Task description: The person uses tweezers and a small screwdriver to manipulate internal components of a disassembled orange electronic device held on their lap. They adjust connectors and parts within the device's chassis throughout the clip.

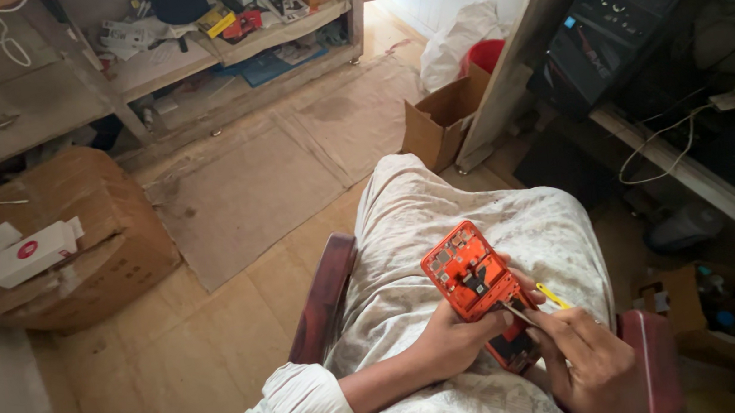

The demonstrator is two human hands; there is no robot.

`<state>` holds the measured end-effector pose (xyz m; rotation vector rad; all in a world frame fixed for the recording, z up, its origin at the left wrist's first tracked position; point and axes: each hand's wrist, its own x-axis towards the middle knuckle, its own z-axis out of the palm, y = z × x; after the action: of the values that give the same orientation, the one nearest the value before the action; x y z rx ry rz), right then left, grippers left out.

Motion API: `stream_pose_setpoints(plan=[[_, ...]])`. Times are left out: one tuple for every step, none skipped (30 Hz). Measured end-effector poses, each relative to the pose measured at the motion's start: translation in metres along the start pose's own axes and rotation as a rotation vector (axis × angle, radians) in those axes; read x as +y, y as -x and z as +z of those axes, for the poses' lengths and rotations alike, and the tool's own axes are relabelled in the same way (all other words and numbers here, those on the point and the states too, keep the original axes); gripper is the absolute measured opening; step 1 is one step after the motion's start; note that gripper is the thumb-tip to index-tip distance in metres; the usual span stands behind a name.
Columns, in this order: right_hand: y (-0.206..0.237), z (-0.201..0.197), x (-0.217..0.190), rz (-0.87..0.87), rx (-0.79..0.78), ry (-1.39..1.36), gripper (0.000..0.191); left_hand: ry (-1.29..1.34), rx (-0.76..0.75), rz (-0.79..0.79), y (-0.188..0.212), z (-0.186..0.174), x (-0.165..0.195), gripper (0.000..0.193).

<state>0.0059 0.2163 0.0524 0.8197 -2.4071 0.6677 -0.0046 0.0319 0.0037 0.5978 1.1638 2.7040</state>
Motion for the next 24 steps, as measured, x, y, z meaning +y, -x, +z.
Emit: stream_pose_setpoints(plan=[[0.0,0.0,0.002,0.013,-0.02,0.0,0.027,0.016,0.005,-0.01,-0.001,0.0,0.0,0.06],[0.0,-0.001,0.004,0.001,-0.031,0.024,0.029,-0.006,-0.004,0.002,-0.001,0.0,0.0,0.06],[0.0,-0.001,0.006,-0.012,-0.04,0.047,0.031,-0.029,-0.013,0.016,-0.002,0.0,0.0,0.06],[0.0,-0.001,0.006,-0.027,-0.05,0.068,0.033,-0.053,-0.02,0.03,-0.002,-0.001,0.0,0.06],[0.0,-0.001,0.006,-0.028,-0.052,0.071,0.034,-0.059,-0.025,0.036,-0.002,-0.001,0.0,0.06],[-0.001,0.0,0.005,-0.029,-0.052,0.075,0.035,-0.065,-0.032,0.042,-0.002,-0.002,0.0,0.061],[-0.001,0.0,0.005,-0.029,-0.052,0.08,0.036,-0.07,-0.04,0.049,-0.002,-0.002,0.0,0.061],[-0.001,0.0,0.002,-0.013,-0.008,0.041,0.034,-0.037,-0.032,0.03,-0.002,-0.002,0.0,0.061],[0.0,0.001,-0.001,0.003,0.037,0.001,0.033,-0.005,-0.023,0.012,-0.002,-0.002,-0.001,0.06],[0.0,0.0,-0.003,0.02,0.079,-0.04,0.031,0.029,-0.013,-0.006,-0.001,-0.002,-0.002,0.059],[0.0,-0.001,-0.005,0.024,0.073,-0.028,0.03,0.023,-0.014,0.0,0.0,-0.002,-0.003,0.059],[-0.001,-0.002,-0.006,0.028,0.069,-0.017,0.028,0.014,-0.018,0.008,0.0,-0.003,-0.004,0.059],[-0.001,-0.003,-0.007,0.033,0.063,-0.006,0.027,0.008,-0.019,0.015,0.0,-0.003,-0.005,0.059],[-0.001,-0.005,-0.009,0.023,0.063,0.032,0.026,0.006,-0.018,0.017,0.001,-0.003,-0.005,0.06],[-0.001,-0.006,-0.009,0.012,0.065,0.07,0.026,0.002,-0.018,0.021,0.001,-0.003,-0.006,0.06],[-0.002,-0.007,-0.01,0.0,0.066,0.107,0.026,-0.002,-0.017,0.026,0.002,-0.003,-0.006,0.06],[-0.003,-0.007,-0.01,-0.017,0.057,0.107,0.026,0.013,-0.015,0.029,0.002,-0.003,-0.006,0.061],[-0.004,-0.006,-0.01,-0.035,0.048,0.107,0.027,0.028,-0.015,0.032,0.002,-0.004,-0.005,0.062],[-0.004,-0.006,-0.01,-0.05,0.039,0.108,0.027,0.043,-0.014,0.034,0.003,-0.004,-0.005,0.063],[-0.004,-0.006,-0.01,-0.036,0.017,0.111,0.028,0.032,-0.013,0.031,0.003,-0.004,-0.004,0.062],[-0.004,-0.006,-0.01,-0.022,-0.005,0.114,0.028,0.021,-0.012,0.028,0.002,-0.004,-0.003,0.062],[-0.003,-0.006,-0.01,-0.008,-0.029,0.115,0.029,0.01,-0.008,0.025,0.003,-0.003,-0.001,0.062],[-0.002,-0.007,-0.01,0.011,-0.024,0.144,0.025,-0.004,-0.007,0.005,0.003,-0.002,-0.001,0.064],[-0.001,-0.008,-0.011,0.028,-0.018,0.173,0.02,-0.019,-0.006,-0.014,0.003,-0.002,-0.001,0.066]])
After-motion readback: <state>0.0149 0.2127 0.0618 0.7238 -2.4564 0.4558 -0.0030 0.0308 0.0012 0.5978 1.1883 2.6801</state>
